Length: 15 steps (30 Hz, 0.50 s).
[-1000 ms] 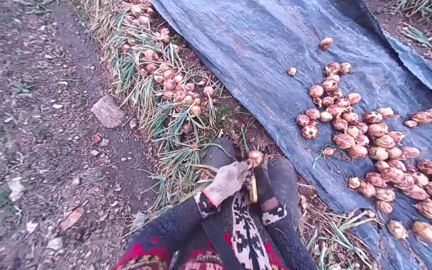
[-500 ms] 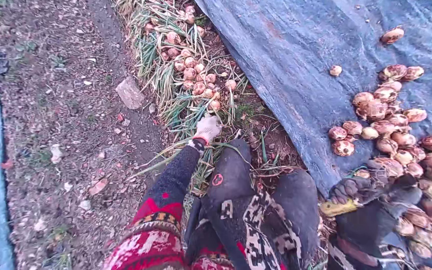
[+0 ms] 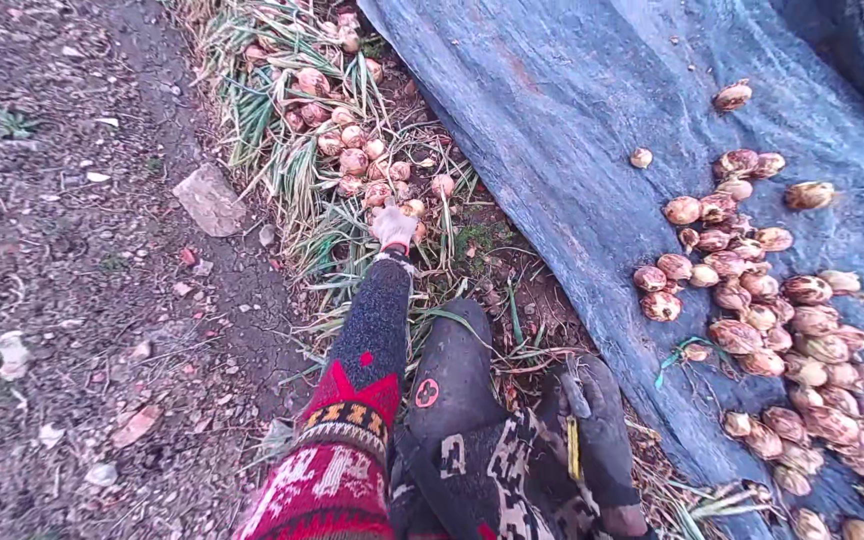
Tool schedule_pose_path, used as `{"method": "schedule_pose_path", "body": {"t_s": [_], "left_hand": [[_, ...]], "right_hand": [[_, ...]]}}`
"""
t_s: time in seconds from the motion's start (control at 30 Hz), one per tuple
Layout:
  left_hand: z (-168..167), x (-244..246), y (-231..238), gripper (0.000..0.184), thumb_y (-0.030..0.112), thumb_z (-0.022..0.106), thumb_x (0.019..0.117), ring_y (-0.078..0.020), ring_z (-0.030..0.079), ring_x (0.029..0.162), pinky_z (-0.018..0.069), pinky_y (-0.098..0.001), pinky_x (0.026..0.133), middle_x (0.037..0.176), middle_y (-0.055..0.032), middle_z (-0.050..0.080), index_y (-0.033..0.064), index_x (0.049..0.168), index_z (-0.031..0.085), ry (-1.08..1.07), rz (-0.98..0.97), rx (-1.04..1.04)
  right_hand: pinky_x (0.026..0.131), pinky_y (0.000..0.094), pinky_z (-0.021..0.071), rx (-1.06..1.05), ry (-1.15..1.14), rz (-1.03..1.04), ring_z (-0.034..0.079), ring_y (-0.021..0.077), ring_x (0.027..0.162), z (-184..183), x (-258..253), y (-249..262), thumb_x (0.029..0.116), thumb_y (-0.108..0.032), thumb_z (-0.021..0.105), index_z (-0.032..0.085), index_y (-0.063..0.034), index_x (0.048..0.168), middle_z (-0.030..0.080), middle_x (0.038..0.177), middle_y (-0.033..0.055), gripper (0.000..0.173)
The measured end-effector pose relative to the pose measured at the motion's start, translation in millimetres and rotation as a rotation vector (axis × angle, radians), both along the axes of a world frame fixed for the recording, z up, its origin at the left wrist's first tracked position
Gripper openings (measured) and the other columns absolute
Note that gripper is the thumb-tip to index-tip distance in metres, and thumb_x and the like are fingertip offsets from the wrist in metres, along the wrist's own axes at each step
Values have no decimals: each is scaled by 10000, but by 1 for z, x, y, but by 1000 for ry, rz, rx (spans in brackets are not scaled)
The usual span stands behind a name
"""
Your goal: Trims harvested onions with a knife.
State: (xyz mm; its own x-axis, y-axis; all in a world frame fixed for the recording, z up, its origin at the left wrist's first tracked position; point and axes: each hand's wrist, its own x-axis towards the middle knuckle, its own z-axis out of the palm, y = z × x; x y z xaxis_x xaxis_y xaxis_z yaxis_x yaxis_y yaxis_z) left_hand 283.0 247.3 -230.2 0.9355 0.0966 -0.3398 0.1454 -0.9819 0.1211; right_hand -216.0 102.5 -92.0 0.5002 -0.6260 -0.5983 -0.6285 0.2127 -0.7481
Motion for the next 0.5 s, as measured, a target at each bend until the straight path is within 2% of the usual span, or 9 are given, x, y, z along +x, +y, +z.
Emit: {"method": "schedule_pose_path", "body": {"t_s": [0.07, 0.1, 0.17, 0.23, 0.3, 0.37, 0.4, 0.43, 0.5], "left_hand": [[10, -8, 12, 905, 513, 827, 682, -478, 555, 1258, 428, -726, 1006, 1448, -286, 504, 208, 1481, 533, -13, -50, -29], [15, -13, 19, 889, 475, 840, 681, -470, 551, 1269, 439, -709, 1013, 1462, -277, 494, 196, 1471, 542, -20, -88, -57], [24, -30, 36, 848, 424, 864, 682, -424, 593, 1228, 532, -632, 961, 1480, -237, 482, 181, 1437, 565, -39, -183, -162], [37, -54, 48, 811, 432, 849, 694, -366, 646, 1157, 585, -563, 909, 1488, -194, 484, 191, 1419, 578, -38, -294, -253], [59, -86, 59, 797, 423, 848, 689, -300, 650, 1155, 581, -510, 938, 1433, -153, 541, 187, 1405, 590, -7, -368, -389], [90, -124, 68, 788, 417, 864, 723, -218, 612, 1230, 532, -436, 1049, 1387, -118, 594, 122, 1398, 585, 67, -357, -666], [106, -145, 72, 762, 417, 864, 737, -185, 615, 1237, 529, -407, 1059, 1371, -106, 620, 96, 1375, 600, 109, -346, -798], [121, -166, 73, 737, 420, 860, 751, -170, 621, 1233, 537, -389, 1051, 1364, -99, 632, 78, 1355, 613, 161, -345, -912], [150, -212, 73, 686, 439, 849, 768, -175, 649, 1176, 583, -389, 973, 1353, -90, 636, 86, 1317, 637, 326, -345, -1079]], "right_hand": [[656, 403, 608, -18, 17, 20, 679, 194, 731, -3, 7, -4, 963, -478, 669, 570, -160, 1423, 701, 926, 89, 568], [691, 406, 608, -60, 44, 52, 689, 185, 769, 0, 13, -4, 955, -476, 680, 588, -168, 1415, 715, 962, 83, 561], [825, 423, 604, -214, 143, 199, 704, 150, 901, 10, 24, -3, 955, -558, 633, 635, -226, 1382, 733, 1044, 30, 541], [919, 498, 567, -355, 226, 312, 703, 181, 990, 25, 35, 3, 963, -615, 570, 669, -244, 1344, 743, 1078, 32, 541], [965, 485, 551, -265, 160, 271, 690, 199, 1077, 36, 44, 15, 985, -544, 590, 604, -174, 1426, 716, 1204, 92, 576], [1077, 423, 494, -103, 21, 210, 609, 181, 1259, 34, 48, 27, 997, -474, 609, 467, -108, 1527, 610, 1409, 128, 660], [1115, 395, 466, -50, -43, 198, 568, 164, 1316, 34, 50, 33, 991, -467, 620, 436, -89, 1540, 571, 1460, 126, 691], [1121, 386, 462, -24, -98, 196, 558, 153, 1326, 32, 52, 38, 977, -486, 630, 433, -85, 1538, 566, 1465, 122, 718], [1059, 382, 520, -24, -218, 212, 623, 141, 1231, 21, 51, 48, 957, -537, 636, 459, -69, 1514, 638, 1365, 115, 749]]}}
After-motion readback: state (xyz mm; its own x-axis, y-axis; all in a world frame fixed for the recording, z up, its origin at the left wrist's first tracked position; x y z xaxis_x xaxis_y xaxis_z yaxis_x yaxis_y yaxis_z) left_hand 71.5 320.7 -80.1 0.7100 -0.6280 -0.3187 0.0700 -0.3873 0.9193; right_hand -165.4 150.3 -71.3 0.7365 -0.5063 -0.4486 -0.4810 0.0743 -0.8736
